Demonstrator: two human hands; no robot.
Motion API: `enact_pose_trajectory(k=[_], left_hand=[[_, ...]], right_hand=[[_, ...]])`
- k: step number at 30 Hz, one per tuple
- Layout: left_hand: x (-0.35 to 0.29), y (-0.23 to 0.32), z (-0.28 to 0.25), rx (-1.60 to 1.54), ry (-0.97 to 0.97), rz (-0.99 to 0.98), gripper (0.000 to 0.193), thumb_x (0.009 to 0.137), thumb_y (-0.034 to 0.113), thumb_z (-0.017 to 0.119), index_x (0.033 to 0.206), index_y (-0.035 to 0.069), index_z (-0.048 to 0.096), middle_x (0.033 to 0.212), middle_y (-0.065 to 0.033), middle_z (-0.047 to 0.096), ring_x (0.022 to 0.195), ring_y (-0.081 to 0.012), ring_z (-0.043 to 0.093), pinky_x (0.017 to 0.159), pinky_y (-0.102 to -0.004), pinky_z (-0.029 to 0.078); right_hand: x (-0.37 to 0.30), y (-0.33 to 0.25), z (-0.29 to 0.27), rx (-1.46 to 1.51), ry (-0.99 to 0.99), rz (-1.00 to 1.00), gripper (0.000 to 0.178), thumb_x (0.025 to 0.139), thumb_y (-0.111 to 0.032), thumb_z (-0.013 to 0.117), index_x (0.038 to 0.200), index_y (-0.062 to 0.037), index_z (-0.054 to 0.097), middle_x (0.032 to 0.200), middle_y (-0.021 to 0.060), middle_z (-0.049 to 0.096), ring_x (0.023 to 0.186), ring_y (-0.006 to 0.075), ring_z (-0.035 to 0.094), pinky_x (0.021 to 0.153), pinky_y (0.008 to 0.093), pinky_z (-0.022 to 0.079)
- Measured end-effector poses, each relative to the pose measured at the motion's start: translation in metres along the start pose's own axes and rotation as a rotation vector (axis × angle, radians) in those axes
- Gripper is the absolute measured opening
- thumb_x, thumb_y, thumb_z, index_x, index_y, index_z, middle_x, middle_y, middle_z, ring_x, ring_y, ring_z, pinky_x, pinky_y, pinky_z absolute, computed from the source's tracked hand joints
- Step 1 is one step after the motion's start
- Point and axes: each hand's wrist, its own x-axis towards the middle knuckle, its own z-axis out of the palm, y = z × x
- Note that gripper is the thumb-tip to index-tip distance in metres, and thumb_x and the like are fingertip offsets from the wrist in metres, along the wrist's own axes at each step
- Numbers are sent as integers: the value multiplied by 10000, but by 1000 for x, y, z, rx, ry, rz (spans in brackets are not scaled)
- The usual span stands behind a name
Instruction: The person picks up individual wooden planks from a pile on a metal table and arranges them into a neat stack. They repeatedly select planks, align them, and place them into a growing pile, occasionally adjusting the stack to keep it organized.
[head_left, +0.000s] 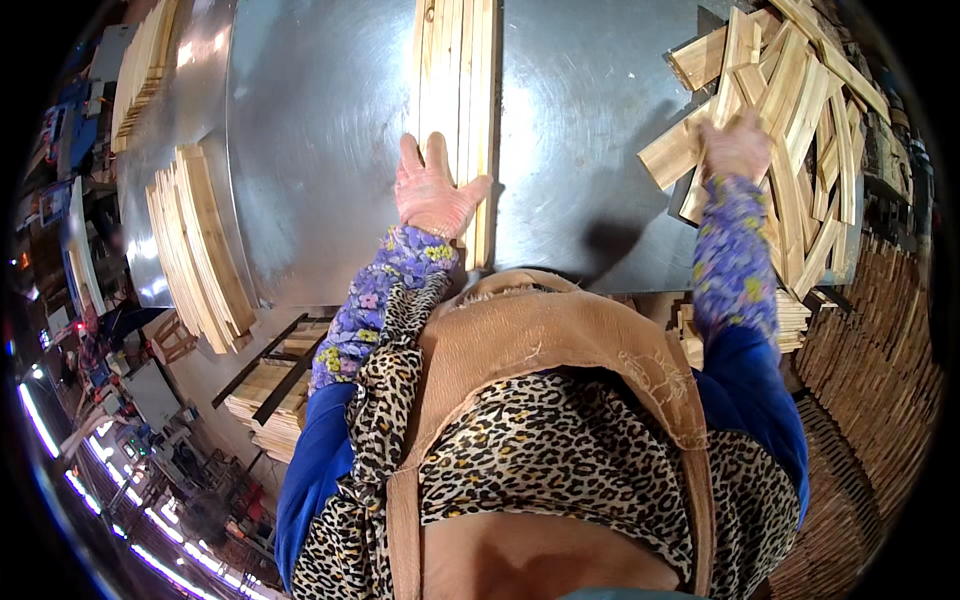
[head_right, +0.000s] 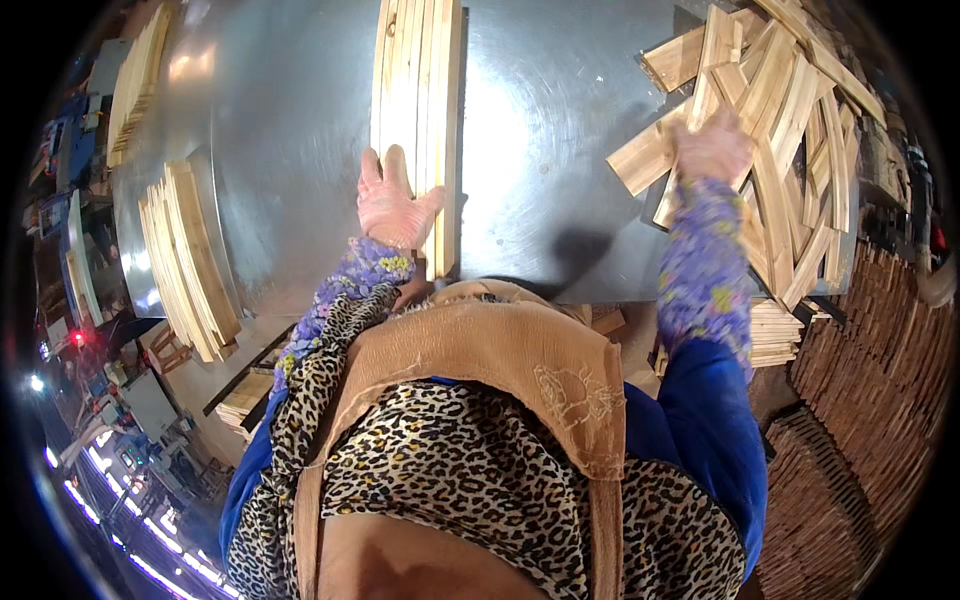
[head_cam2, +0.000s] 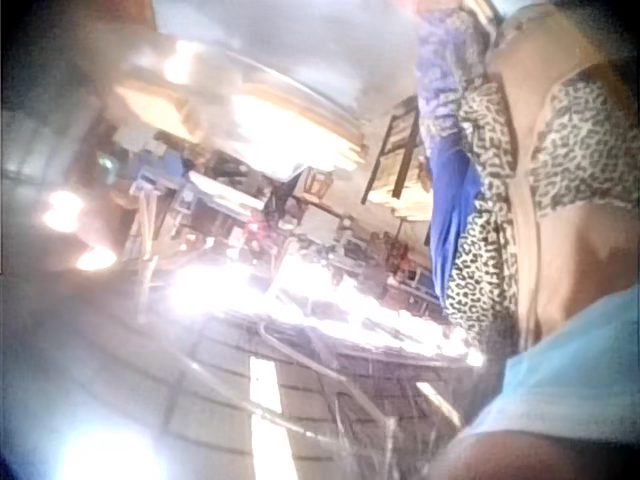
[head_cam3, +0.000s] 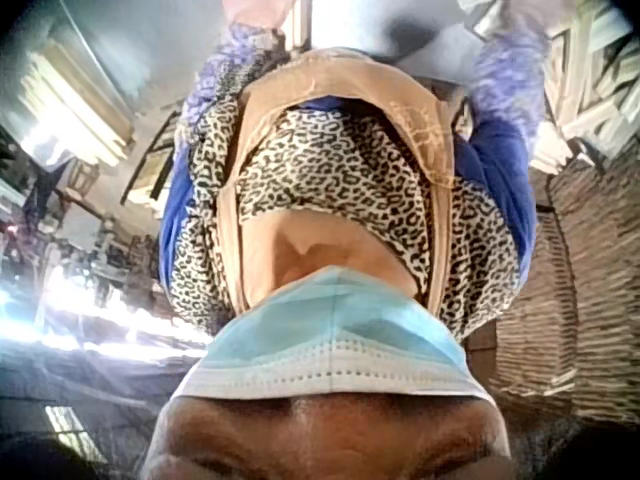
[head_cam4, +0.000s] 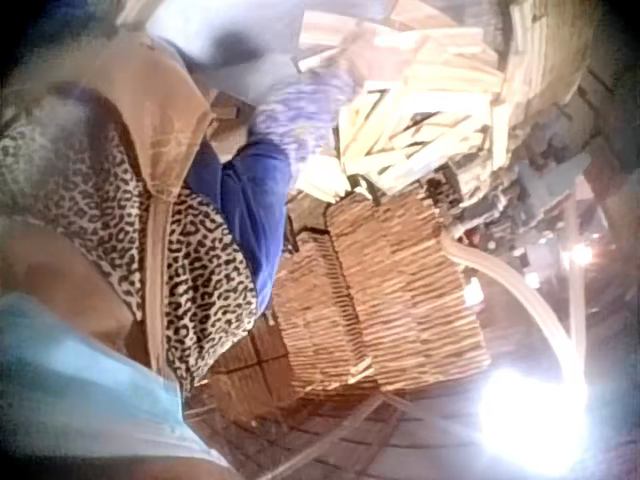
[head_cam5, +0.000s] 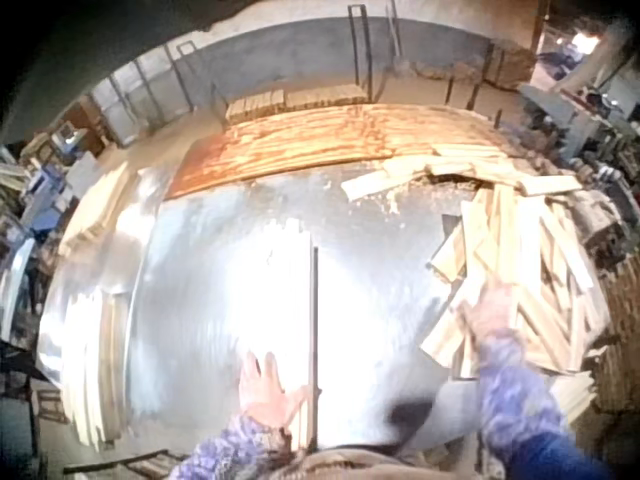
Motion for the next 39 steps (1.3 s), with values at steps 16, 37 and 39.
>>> enact_pose_trajectory(k=[16, 37, 39], left_hand=[[19, -1, 27, -90, 77, 86, 995, 903, 545, 770, 1700, 76, 406, 1772, -298, 233, 1589, -481, 342, 1313, -506, 347], [36, 16, 19, -240, 97, 259, 751, 954, 379, 752, 1624, 119, 533, 1760, -211, 353, 1599, -417, 380, 1319, -511, 349], [43, 23, -7, -126, 224, 435, 769, 944, 383, 768, 1624, 124, 522, 1742, -204, 380, 1592, -405, 392, 1321, -534, 343]], right_hand=[[-162, -40, 41, 1202, -613, -94, 724, 1022, -330, 714, 1584, 0, 399, 1493, 296, 579, 1309, 371, 621, 1115, 449, 519], [-176, -32, 52, 1709, -1194, -30, 709, 880, -57, 632, 1567, 75, 517, 1425, 147, 698, 1233, 218, 678, 1103, 351, 536], [-159, -14, 29, 1504, -1086, -217, 723, 881, -64, 645, 1583, 49, 515, 1411, 118, 707, 1226, 188, 673, 1085, 340, 545]])
